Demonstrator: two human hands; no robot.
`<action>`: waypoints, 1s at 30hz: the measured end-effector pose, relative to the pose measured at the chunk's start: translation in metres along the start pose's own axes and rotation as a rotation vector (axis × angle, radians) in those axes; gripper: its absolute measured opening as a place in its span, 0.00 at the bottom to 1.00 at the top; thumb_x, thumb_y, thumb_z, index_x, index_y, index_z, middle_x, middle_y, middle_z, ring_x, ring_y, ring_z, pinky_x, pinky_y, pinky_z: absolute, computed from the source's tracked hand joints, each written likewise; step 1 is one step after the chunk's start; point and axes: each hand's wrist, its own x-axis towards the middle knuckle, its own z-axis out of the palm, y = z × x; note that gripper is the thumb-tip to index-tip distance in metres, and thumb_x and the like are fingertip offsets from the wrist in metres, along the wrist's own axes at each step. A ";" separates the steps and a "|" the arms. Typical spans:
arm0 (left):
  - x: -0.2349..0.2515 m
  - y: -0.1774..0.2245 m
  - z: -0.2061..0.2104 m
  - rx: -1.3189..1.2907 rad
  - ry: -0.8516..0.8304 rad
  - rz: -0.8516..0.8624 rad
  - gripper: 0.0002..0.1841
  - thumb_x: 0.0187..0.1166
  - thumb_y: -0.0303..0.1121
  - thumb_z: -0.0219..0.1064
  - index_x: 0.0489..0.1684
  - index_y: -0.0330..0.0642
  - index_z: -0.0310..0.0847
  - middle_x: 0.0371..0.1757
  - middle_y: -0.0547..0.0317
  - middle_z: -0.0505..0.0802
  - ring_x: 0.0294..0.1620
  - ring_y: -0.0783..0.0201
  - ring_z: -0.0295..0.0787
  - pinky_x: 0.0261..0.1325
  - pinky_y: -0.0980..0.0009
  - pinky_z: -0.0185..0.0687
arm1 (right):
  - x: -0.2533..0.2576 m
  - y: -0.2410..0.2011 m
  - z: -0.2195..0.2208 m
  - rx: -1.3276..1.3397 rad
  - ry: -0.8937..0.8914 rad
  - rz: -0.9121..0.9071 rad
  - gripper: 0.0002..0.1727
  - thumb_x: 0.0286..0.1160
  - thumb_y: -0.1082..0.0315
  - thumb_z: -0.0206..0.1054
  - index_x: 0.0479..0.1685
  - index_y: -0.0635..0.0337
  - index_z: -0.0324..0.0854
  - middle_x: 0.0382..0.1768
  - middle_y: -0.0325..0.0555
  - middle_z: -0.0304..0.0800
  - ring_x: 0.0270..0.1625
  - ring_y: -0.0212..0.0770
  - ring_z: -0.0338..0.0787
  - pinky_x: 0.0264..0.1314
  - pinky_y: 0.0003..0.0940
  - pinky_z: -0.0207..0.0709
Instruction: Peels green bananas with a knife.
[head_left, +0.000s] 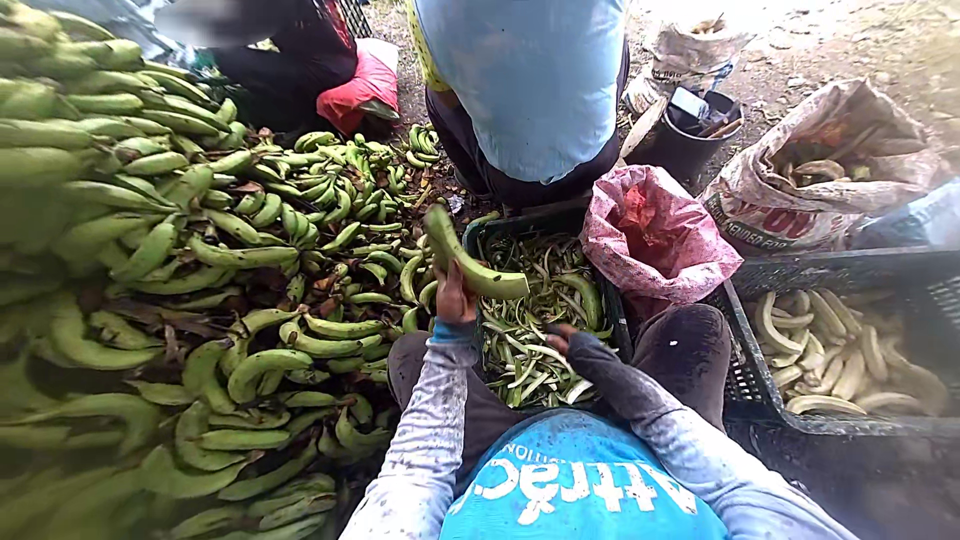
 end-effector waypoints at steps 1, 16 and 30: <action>0.006 -0.002 0.004 0.060 0.036 -0.059 0.24 0.95 0.44 0.40 0.84 0.42 0.52 0.54 0.58 0.86 0.47 0.69 0.87 0.53 0.69 0.87 | 0.006 0.000 -0.005 0.095 0.088 -0.090 0.29 0.91 0.54 0.55 0.79 0.69 0.72 0.66 0.70 0.85 0.70 0.61 0.86 0.78 0.57 0.72; -0.048 -0.040 0.054 -0.062 0.085 -0.227 0.24 0.96 0.47 0.39 0.76 0.42 0.70 0.52 0.55 0.89 0.48 0.67 0.88 0.52 0.65 0.87 | 0.034 -0.068 -0.119 -0.063 0.653 -0.306 0.30 0.88 0.47 0.57 0.83 0.52 0.74 0.71 0.68 0.82 0.76 0.69 0.79 0.78 0.72 0.65; -0.045 -0.020 0.042 0.329 -0.206 -0.265 0.26 0.97 0.38 0.31 0.77 0.30 0.67 0.49 0.53 0.89 0.43 0.74 0.87 0.53 0.74 0.84 | 0.028 -0.102 -0.132 -0.194 0.897 -0.654 0.30 0.80 0.48 0.65 0.76 0.55 0.81 0.61 0.69 0.86 0.65 0.72 0.84 0.68 0.73 0.70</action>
